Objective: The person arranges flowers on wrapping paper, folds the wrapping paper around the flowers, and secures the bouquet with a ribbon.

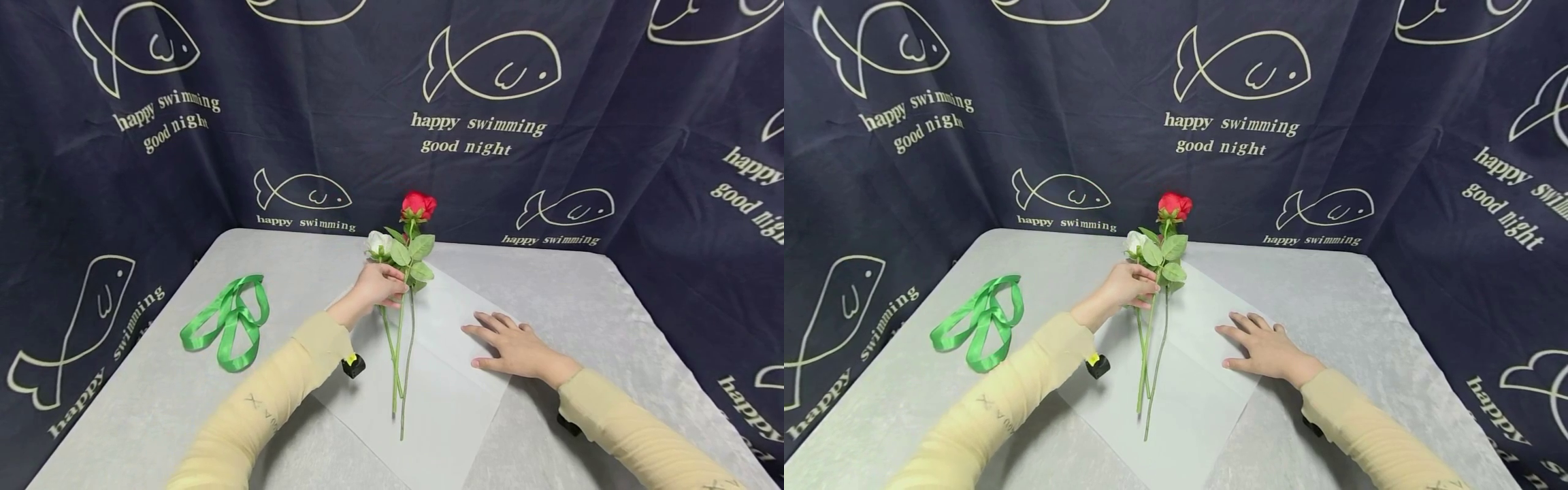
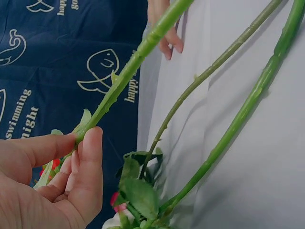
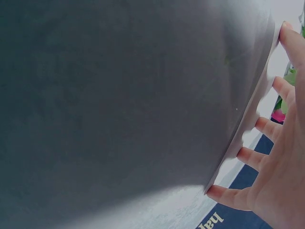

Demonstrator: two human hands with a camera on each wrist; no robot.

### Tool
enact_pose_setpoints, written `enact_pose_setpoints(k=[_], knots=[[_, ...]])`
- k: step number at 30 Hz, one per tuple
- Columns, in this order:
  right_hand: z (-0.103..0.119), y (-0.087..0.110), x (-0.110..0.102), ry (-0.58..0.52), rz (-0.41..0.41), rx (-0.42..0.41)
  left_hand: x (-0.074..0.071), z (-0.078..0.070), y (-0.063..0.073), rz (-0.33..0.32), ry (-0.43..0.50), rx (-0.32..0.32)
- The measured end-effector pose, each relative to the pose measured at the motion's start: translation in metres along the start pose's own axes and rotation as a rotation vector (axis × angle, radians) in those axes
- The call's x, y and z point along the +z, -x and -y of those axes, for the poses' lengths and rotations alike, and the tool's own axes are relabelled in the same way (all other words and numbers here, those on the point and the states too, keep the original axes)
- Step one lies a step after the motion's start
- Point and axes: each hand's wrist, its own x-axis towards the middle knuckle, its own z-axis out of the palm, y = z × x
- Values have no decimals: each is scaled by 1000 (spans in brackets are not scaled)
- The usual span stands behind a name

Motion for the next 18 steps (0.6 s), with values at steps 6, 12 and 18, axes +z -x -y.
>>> enact_pose_setpoints(k=[6, 12, 18], knots=[[1, 0, -1, 0, 15, 2, 7, 4, -2, 20, -17, -18], [0, 0, 0, 0, 26, 7, 14, 12, -9, 19, -37, -27], [-1, -1, 1, 9, 16, 1, 19, 21, -12, 3, -73, -34]])
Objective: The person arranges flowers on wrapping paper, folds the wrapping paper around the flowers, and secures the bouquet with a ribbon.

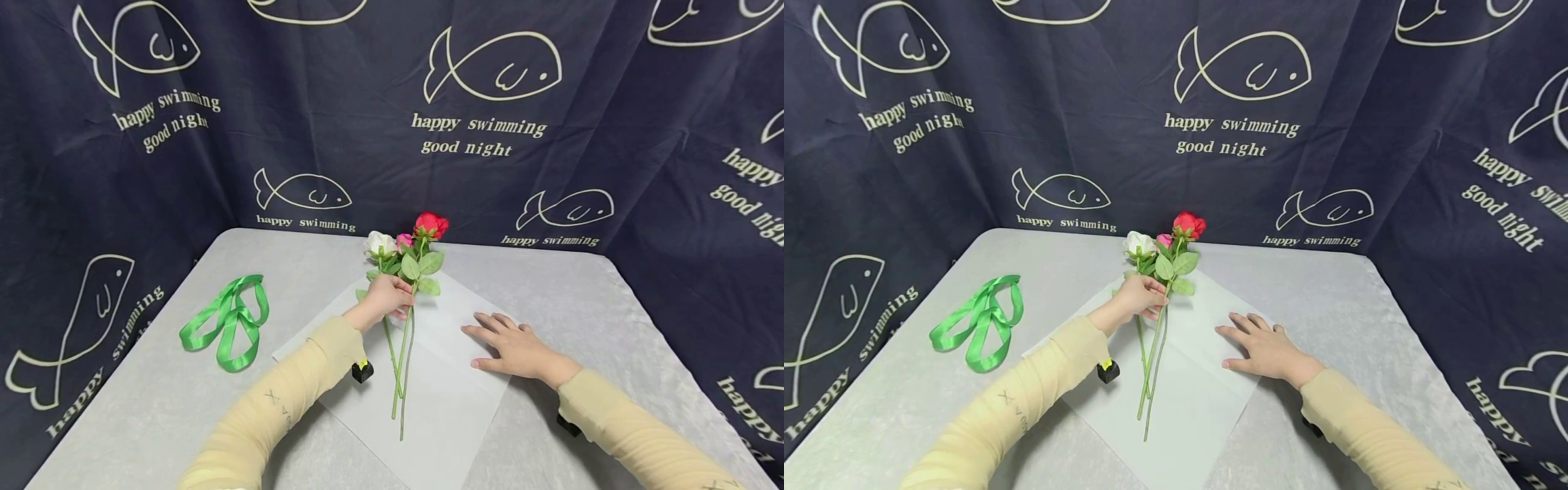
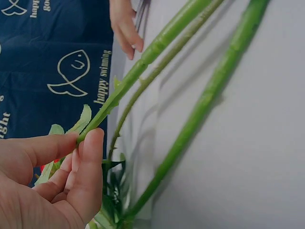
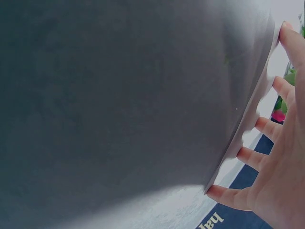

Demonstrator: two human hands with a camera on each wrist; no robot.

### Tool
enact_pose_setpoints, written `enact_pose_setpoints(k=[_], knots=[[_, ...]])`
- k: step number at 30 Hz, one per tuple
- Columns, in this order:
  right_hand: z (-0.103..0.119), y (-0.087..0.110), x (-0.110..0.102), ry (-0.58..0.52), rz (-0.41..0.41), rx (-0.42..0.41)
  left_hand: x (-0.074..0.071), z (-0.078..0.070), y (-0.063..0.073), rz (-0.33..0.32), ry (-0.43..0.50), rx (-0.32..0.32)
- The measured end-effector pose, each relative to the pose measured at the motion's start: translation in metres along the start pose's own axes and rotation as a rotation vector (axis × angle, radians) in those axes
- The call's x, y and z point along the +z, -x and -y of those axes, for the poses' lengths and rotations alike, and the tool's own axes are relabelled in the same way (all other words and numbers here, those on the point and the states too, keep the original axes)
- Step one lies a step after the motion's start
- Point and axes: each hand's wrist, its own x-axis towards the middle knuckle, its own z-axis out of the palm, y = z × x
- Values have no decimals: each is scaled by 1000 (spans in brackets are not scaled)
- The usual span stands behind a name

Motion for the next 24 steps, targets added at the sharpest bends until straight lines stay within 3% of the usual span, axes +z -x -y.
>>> enact_pose_setpoints(k=[24], knots=[[2, 0, -2, -4, -9, 1, 10, 14, -5, -13, -77, -12]])
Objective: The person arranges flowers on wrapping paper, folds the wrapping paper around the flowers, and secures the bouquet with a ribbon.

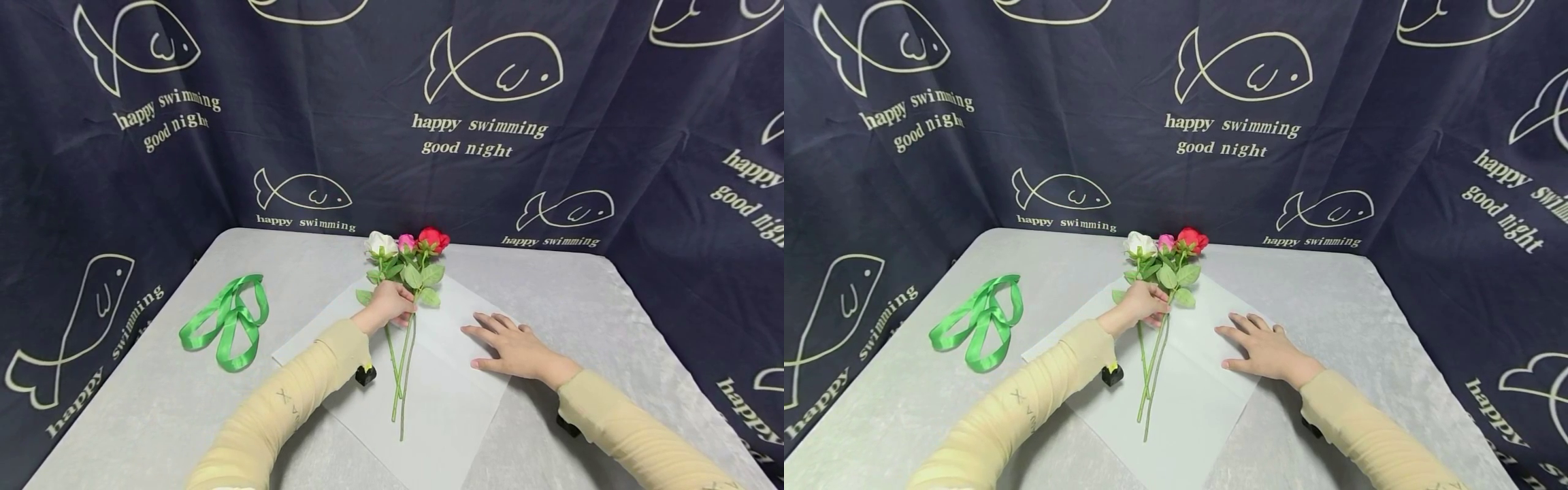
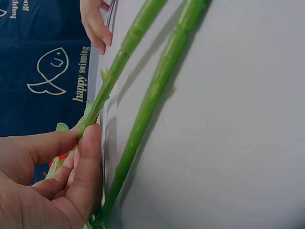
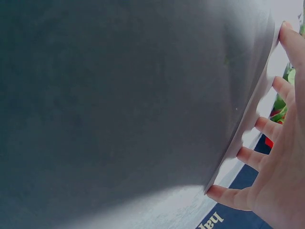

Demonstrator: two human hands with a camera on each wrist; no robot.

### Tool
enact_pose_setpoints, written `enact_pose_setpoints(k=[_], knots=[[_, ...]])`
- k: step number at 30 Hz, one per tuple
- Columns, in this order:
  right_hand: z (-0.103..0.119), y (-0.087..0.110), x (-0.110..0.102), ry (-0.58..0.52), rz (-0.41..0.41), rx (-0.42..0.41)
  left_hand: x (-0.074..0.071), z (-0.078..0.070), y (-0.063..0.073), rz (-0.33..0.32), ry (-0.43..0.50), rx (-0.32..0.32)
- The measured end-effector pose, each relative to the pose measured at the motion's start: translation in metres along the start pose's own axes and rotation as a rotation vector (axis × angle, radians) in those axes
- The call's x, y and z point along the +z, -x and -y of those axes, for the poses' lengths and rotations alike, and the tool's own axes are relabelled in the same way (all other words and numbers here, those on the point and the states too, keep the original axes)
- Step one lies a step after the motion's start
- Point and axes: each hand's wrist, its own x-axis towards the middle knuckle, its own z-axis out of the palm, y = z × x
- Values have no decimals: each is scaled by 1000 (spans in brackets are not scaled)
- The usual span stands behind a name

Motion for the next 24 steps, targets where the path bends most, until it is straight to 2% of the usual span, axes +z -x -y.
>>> enact_pose_setpoints(k=[17, 24], knots=[[0, 0, -1, -15, 1, 6, 3, 2, -2, -4, -39, 1], [1, 0, -5, -28, 36, 24, 2, 3, -1, 3, -37, 11]])
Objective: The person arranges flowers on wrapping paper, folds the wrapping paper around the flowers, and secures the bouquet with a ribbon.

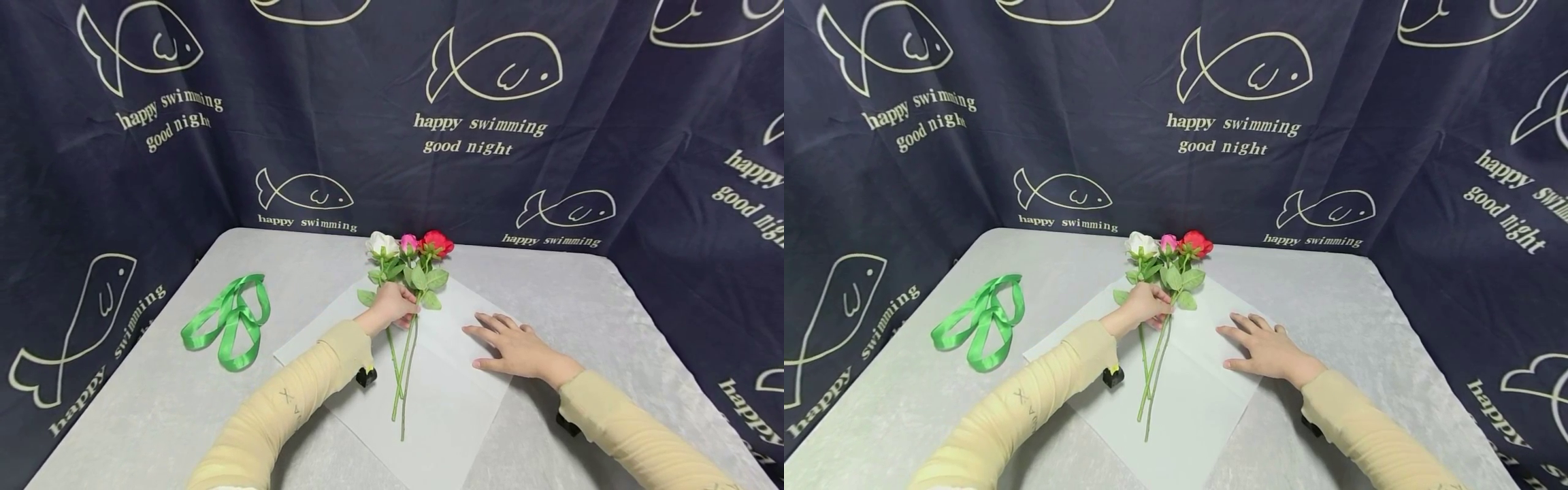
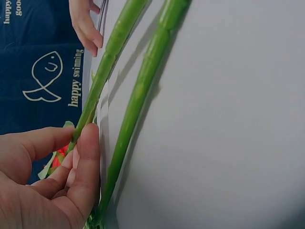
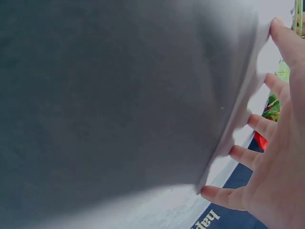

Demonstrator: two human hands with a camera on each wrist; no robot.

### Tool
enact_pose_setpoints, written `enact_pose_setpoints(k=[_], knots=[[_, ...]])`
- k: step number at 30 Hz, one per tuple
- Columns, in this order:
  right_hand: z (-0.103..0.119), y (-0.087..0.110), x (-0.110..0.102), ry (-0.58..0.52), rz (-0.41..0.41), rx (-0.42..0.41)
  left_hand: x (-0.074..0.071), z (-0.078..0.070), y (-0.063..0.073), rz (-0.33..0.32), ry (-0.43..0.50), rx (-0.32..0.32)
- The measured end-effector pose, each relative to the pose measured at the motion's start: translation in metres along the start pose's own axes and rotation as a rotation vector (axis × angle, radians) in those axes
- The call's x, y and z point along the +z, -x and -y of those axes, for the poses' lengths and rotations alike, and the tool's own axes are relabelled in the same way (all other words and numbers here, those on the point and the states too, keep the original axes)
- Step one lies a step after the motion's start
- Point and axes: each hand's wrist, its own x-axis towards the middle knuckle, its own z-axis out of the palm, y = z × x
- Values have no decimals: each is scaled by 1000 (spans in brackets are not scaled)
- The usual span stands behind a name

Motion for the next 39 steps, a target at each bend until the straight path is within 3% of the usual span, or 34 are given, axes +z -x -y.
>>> enact_pose_setpoints(k=[10, 20, 27, 34, 39], knots=[[5, -1, -4, 39, -55, -47, -5, -2, 3, -4, 4, 7], [15, -7, -16, 25, -165, -206, -17, -8, 18, 34, -62, 80], [33, -9, -21, -28, -226, -322, -26, -9, 42, 50, -291, 270], [57, 5, -22, -78, -258, -437, -31, -1, 82, 112, -514, 529], [72, 18, -18, -109, -251, -488, -35, 9, 110, 144, -674, 659]])
